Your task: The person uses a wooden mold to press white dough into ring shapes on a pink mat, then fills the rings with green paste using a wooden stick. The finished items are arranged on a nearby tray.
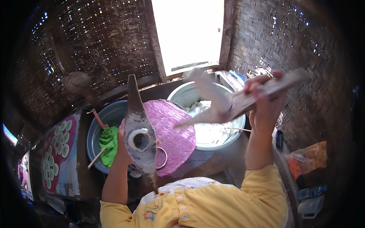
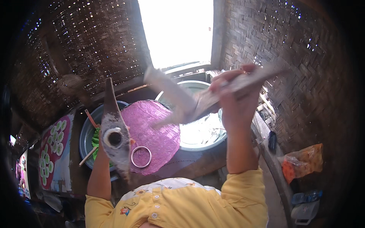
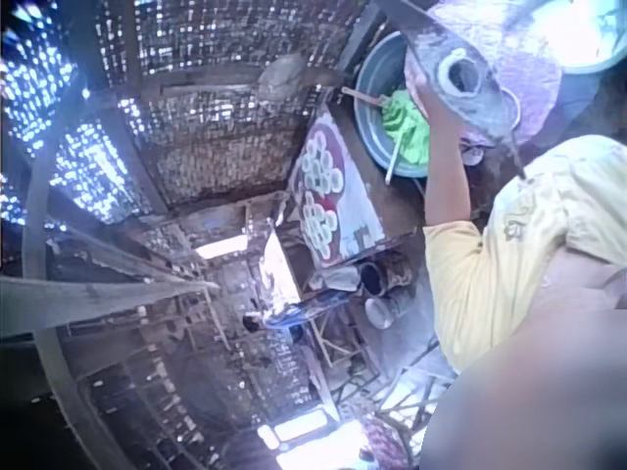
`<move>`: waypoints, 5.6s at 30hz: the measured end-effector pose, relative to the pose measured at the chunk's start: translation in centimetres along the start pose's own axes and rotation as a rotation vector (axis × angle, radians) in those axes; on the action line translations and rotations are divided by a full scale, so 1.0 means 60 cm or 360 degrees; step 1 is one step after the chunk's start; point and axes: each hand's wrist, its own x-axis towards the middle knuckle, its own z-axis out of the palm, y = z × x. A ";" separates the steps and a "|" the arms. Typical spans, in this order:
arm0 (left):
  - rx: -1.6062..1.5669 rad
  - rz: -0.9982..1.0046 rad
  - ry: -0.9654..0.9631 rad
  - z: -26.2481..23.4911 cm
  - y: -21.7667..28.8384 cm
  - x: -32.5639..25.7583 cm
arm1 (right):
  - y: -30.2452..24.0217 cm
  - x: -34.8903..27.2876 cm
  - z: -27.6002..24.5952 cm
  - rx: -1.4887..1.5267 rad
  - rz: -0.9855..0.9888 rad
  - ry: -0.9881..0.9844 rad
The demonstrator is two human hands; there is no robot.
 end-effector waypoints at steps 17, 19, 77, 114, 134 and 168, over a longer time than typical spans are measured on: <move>-0.2024 -0.0207 0.1097 -0.105 -0.077 -0.122 | 0.313 -0.107 -0.265 -0.2811 0.0894 -0.2536; -0.1830 -0.0254 0.1245 -0.135 -0.078 -0.153 | 0.321 -0.083 -0.282 -0.2780 0.0710 -0.2665; 0.0140 -0.0456 0.0036 -0.180 0.038 -0.145 | 0.165 -0.054 -0.024 0.0223 0.1496 -0.1760; 0.0435 -0.0826 -0.0081 -0.151 -0.034 -0.155 | -0.017 -0.066 0.230 -0.1269 -0.1863 -0.1455; 0.0375 -0.0681 0.0204 -0.134 -0.063 -0.164 | 0.082 -0.230 0.240 0.0317 0.0952 -0.1157; -0.1409 -0.0664 0.1140 -0.253 -0.106 -0.190 | 0.119 -0.090 -0.039 -0.1962 0.0577 -0.0732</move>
